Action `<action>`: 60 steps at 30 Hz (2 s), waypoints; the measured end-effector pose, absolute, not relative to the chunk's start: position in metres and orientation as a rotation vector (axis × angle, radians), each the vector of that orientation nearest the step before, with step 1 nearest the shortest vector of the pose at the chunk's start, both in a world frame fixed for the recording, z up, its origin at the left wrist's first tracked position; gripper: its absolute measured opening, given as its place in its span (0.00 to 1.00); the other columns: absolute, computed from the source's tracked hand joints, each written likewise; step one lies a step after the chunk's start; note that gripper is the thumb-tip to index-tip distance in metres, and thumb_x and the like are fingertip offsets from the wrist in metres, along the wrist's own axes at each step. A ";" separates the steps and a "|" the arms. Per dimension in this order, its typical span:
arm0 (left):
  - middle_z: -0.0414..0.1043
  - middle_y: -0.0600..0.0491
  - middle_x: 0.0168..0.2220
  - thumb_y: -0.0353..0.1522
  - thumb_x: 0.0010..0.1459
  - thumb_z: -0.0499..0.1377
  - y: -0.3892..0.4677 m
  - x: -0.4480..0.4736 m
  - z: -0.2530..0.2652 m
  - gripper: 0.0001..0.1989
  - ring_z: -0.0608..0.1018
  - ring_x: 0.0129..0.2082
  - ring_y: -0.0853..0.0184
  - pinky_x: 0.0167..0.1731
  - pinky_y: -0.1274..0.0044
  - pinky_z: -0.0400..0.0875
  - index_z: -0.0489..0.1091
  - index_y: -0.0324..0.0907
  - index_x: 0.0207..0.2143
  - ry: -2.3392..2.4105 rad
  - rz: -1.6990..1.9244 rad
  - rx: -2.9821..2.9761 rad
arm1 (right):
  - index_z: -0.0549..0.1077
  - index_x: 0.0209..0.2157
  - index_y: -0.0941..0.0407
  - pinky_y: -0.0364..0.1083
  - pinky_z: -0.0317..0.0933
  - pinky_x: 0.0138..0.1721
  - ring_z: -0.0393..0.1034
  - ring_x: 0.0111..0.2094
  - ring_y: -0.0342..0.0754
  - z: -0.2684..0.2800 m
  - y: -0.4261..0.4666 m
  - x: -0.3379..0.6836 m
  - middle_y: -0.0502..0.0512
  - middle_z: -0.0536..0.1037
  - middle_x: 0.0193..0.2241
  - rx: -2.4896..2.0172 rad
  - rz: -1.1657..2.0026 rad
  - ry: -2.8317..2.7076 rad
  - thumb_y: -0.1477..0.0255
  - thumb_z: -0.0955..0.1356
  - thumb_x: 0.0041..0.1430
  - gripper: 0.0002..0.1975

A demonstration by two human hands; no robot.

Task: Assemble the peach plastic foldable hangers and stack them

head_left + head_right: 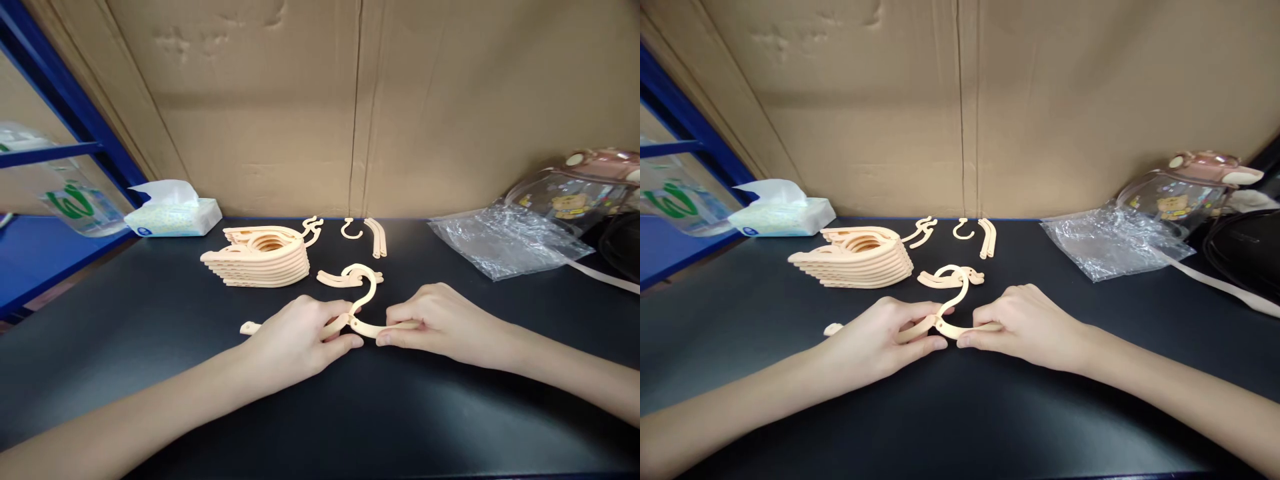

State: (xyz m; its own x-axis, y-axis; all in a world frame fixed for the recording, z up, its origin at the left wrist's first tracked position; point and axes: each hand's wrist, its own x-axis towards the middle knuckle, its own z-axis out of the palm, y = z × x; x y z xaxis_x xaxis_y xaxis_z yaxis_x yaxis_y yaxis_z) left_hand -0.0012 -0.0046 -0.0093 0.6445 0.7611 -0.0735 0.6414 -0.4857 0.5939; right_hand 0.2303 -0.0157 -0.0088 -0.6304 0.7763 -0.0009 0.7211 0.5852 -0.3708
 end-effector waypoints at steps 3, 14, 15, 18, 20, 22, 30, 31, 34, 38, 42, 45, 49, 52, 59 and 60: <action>0.49 0.63 0.18 0.41 0.57 0.57 -0.005 -0.001 -0.011 0.17 0.54 0.18 0.75 0.17 0.81 0.47 0.56 0.42 0.24 1.099 0.255 2.264 | 0.58 0.19 0.57 0.42 0.41 0.22 0.44 0.17 0.38 -0.009 -0.016 0.230 0.43 0.50 0.15 -1.259 0.503 -2.656 0.52 0.59 0.63 0.26; 0.50 0.63 0.18 0.42 0.56 0.58 -0.008 0.000 -0.012 0.16 0.54 0.18 0.75 0.18 0.81 0.49 0.59 0.42 0.25 1.107 0.219 2.255 | 0.63 0.19 0.56 0.43 0.41 0.21 0.45 0.17 0.38 -0.012 -0.014 0.229 0.43 0.51 0.14 -1.231 0.490 -2.651 0.53 0.59 0.64 0.26; 0.50 0.63 0.18 0.42 0.56 0.58 -0.008 0.000 -0.012 0.16 0.54 0.18 0.76 0.18 0.81 0.48 0.59 0.42 0.25 1.105 0.223 2.259 | 0.63 0.19 0.56 0.43 0.41 0.21 0.45 0.17 0.38 -0.012 -0.014 0.229 0.43 0.51 0.14 -1.226 0.484 -2.653 0.53 0.59 0.64 0.25; 0.52 0.63 0.18 0.43 0.59 0.56 -0.009 0.000 -0.011 0.16 0.56 0.18 0.75 0.18 0.81 0.49 0.60 0.42 0.26 1.092 0.227 2.295 | 0.64 0.19 0.56 0.43 0.41 0.21 0.46 0.17 0.38 -0.012 -0.016 0.230 0.43 0.53 0.14 -1.211 0.468 -2.649 0.55 0.60 0.64 0.25; 0.56 0.62 0.19 0.43 0.62 0.54 -0.009 0.000 -0.009 0.16 0.60 0.18 0.74 0.19 0.81 0.49 0.62 0.42 0.27 1.092 0.214 2.372 | 0.63 0.19 0.56 0.42 0.42 0.21 0.48 0.17 0.37 -0.013 -0.017 0.230 0.43 0.56 0.14 -1.174 0.443 -2.643 0.56 0.61 0.64 0.24; 0.63 0.60 0.21 0.40 0.64 0.52 -0.010 0.001 -0.007 0.13 0.65 0.20 0.72 0.21 0.80 0.50 0.63 0.42 0.29 1.105 0.187 2.500 | 0.62 0.19 0.57 0.42 0.42 0.21 0.51 0.17 0.37 -0.015 -0.018 0.230 0.43 0.60 0.15 -1.126 0.360 -2.635 0.57 0.62 0.64 0.24; 0.71 0.57 0.23 0.41 0.67 0.48 -0.017 0.002 -0.003 0.14 0.74 0.20 0.64 0.19 0.78 0.46 0.61 0.42 0.32 1.095 -0.051 2.847 | 0.69 0.28 0.57 0.48 0.57 0.40 0.67 0.32 0.46 -0.006 -0.012 0.235 0.53 0.75 0.28 -0.921 -0.329 -2.352 0.60 0.67 0.59 0.14; 0.71 0.57 0.22 0.41 0.67 0.47 -0.017 0.002 -0.003 0.15 0.74 0.20 0.64 0.19 0.78 0.46 0.61 0.42 0.32 1.092 -0.057 2.857 | 0.70 0.30 0.57 0.50 0.56 0.43 0.68 0.37 0.49 -0.004 -0.012 0.236 0.56 0.77 0.33 -0.924 -0.417 -2.290 0.63 0.67 0.60 0.11; 0.71 0.57 0.21 0.42 0.67 0.46 -0.015 0.002 -0.005 0.16 0.74 0.19 0.65 0.19 0.78 0.46 0.61 0.41 0.31 1.091 -0.040 2.874 | 0.70 0.32 0.56 0.50 0.55 0.38 0.67 0.36 0.49 -0.001 -0.014 0.239 0.56 0.77 0.35 -0.905 -0.638 -2.157 0.70 0.67 0.60 0.04; 0.70 0.57 0.20 0.43 0.67 0.47 -0.014 0.002 -0.006 0.16 0.73 0.19 0.65 0.19 0.78 0.44 0.61 0.42 0.31 1.133 0.036 2.879 | 0.69 0.33 0.57 0.46 0.51 0.28 0.60 0.24 0.42 -0.007 -0.021 0.237 0.49 0.73 0.22 -0.713 -0.655 -2.262 0.75 0.66 0.60 0.01; 0.69 0.57 0.20 0.43 0.66 0.47 -0.013 0.001 -0.008 0.16 0.73 0.18 0.66 0.19 0.78 0.45 0.62 0.42 0.31 1.160 0.087 2.874 | 0.71 0.37 0.58 0.45 0.53 0.28 0.63 0.24 0.43 -0.015 -0.023 0.229 0.50 0.74 0.24 -0.674 -0.597 -2.384 0.74 0.65 0.61 0.04; 0.69 0.57 0.20 0.42 0.66 0.48 -0.014 0.001 -0.009 0.16 0.72 0.17 0.67 0.18 0.78 0.45 0.62 0.41 0.30 1.135 0.104 2.885 | 0.71 0.43 0.59 0.45 0.55 0.31 0.64 0.26 0.43 -0.018 -0.021 0.227 0.50 0.75 0.25 -0.740 -0.504 -2.384 0.73 0.64 0.63 0.09; 0.69 0.57 0.19 0.41 0.66 0.47 -0.015 0.001 -0.010 0.16 0.72 0.17 0.66 0.18 0.78 0.45 0.62 0.41 0.30 1.086 0.094 2.910 | 0.71 0.46 0.58 0.46 0.55 0.33 0.66 0.28 0.43 -0.019 -0.019 0.228 0.51 0.77 0.28 -0.811 -0.407 -2.403 0.72 0.64 0.63 0.11; 0.71 0.56 0.21 0.41 0.67 0.47 -0.017 0.002 -0.011 0.15 0.73 0.17 0.66 0.17 0.78 0.46 0.62 0.41 0.31 1.050 0.089 2.929 | 0.73 0.40 0.57 0.46 0.54 0.34 0.67 0.30 0.43 -0.019 -0.020 0.228 0.52 0.78 0.31 -0.814 -0.332 -2.408 0.73 0.64 0.63 0.07; 0.73 0.55 0.26 0.39 0.66 0.50 -0.015 0.000 -0.013 0.12 0.76 0.23 0.66 0.20 0.78 0.55 0.64 0.40 0.34 0.868 0.209 2.966 | 0.69 0.29 0.56 0.46 0.51 0.33 0.61 0.27 0.43 -0.014 -0.018 0.227 0.49 0.71 0.24 -1.043 -0.212 -2.346 0.67 0.63 0.65 0.11; 0.72 0.55 0.27 0.39 0.66 0.50 -0.014 -0.001 -0.013 0.12 0.76 0.24 0.67 0.21 0.78 0.57 0.65 0.40 0.34 0.832 0.232 2.977 | 0.67 0.28 0.56 0.46 0.51 0.32 0.60 0.27 0.44 -0.013 -0.016 0.229 0.49 0.70 0.23 -1.112 -0.192 -2.319 0.66 0.63 0.65 0.12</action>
State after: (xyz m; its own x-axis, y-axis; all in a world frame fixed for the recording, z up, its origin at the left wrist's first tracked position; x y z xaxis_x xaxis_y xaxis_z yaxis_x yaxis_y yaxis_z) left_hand -0.0006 -0.0143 -0.0134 0.8447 0.5185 0.1326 0.5122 -0.8551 0.0808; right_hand 0.2294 -0.0157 -0.0125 -0.5030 0.6757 0.5389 0.7552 0.6468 -0.1061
